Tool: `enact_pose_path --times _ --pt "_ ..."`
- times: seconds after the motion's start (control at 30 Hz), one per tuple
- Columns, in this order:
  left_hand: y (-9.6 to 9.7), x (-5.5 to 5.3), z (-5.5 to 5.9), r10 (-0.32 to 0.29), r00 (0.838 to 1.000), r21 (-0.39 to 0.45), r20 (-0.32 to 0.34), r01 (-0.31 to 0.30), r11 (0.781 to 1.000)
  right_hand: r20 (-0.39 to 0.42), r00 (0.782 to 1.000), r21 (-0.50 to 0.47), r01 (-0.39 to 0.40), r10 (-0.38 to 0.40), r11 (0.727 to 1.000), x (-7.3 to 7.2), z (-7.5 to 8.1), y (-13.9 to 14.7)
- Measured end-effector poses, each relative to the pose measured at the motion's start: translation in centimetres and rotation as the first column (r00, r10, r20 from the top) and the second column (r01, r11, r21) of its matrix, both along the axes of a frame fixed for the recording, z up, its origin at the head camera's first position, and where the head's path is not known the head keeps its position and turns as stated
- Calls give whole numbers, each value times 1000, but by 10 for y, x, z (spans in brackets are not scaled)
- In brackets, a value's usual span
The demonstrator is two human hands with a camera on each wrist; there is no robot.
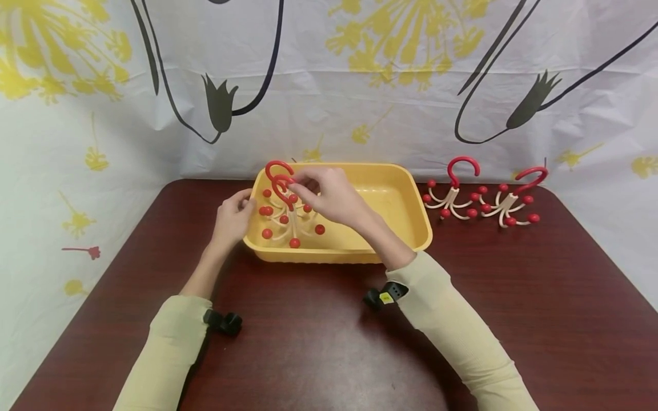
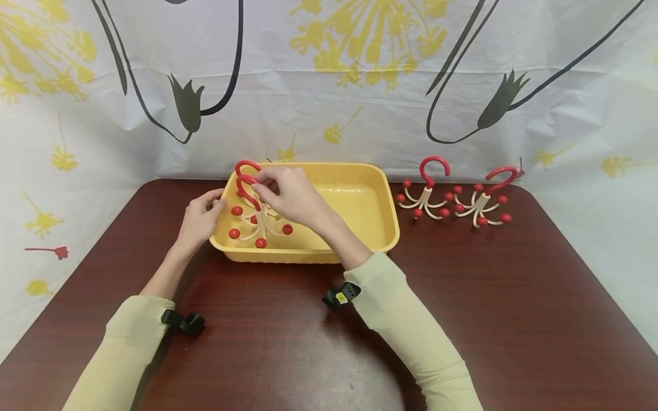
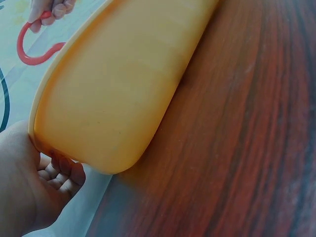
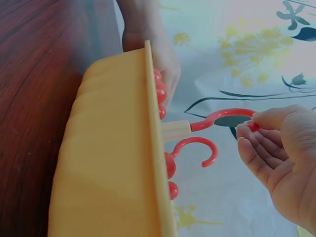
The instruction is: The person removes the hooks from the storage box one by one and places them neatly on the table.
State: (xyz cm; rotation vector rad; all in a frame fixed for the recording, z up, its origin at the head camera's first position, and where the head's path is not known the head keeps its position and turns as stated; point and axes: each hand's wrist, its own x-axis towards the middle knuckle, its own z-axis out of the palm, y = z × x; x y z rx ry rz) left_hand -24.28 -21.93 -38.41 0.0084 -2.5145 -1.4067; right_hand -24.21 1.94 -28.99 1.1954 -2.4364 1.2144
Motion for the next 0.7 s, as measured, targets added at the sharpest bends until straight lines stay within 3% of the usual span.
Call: enact_pose_path --times 0.7 --pt "1 3 2 -5 1000 -11 -1 5 1000 -52 997 -187 48 -59 981 15 25 37"
